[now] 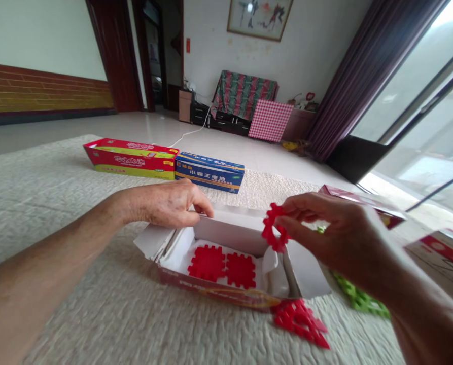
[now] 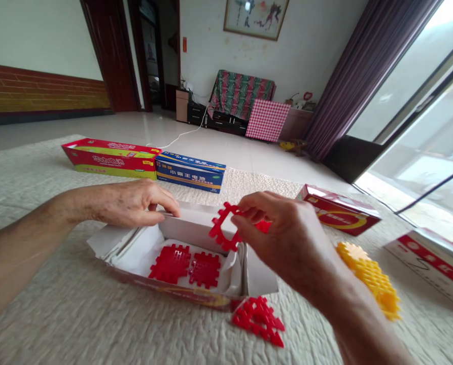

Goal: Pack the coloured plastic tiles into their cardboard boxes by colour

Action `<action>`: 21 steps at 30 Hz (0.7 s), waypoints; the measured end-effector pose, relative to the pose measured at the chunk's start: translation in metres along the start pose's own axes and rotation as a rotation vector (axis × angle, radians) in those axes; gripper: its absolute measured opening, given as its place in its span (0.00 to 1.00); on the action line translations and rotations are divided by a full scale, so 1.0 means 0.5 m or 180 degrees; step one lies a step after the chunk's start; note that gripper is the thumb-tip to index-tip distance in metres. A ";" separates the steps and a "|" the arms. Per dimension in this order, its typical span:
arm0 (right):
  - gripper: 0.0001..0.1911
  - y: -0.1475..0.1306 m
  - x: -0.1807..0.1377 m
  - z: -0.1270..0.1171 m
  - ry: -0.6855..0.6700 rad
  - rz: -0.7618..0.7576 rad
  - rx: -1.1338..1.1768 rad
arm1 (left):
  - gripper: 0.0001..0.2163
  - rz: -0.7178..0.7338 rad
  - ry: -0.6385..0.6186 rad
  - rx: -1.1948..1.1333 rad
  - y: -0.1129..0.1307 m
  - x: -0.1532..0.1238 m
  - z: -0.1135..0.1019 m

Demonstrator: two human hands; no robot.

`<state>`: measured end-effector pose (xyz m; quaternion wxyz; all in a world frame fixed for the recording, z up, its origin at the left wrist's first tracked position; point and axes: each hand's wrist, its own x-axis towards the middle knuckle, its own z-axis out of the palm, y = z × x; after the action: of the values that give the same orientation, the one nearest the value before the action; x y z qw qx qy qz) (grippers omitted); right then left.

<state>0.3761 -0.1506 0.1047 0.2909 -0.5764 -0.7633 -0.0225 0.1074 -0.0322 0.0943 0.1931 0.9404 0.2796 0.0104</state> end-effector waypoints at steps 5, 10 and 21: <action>0.06 -0.063 -0.009 0.051 -0.0644 -0.0273 -0.0136 | 0.19 -0.0025 0.0024 -0.0111 0.000 0.001 0.002; 0.08 -0.067 -0.010 0.072 -0.1046 -0.0195 -0.0479 | 0.19 -0.0107 0.0038 -0.0119 0.007 0.001 0.001; 0.07 -0.057 -0.009 0.053 -0.0803 -0.0228 -0.0562 | 0.20 -0.0169 0.0043 -0.0179 0.004 0.003 0.003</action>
<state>0.3405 -0.1541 0.0890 0.1398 -0.5704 -0.8089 -0.0272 0.1098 -0.0334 0.0936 0.2178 0.9268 0.3053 0.0194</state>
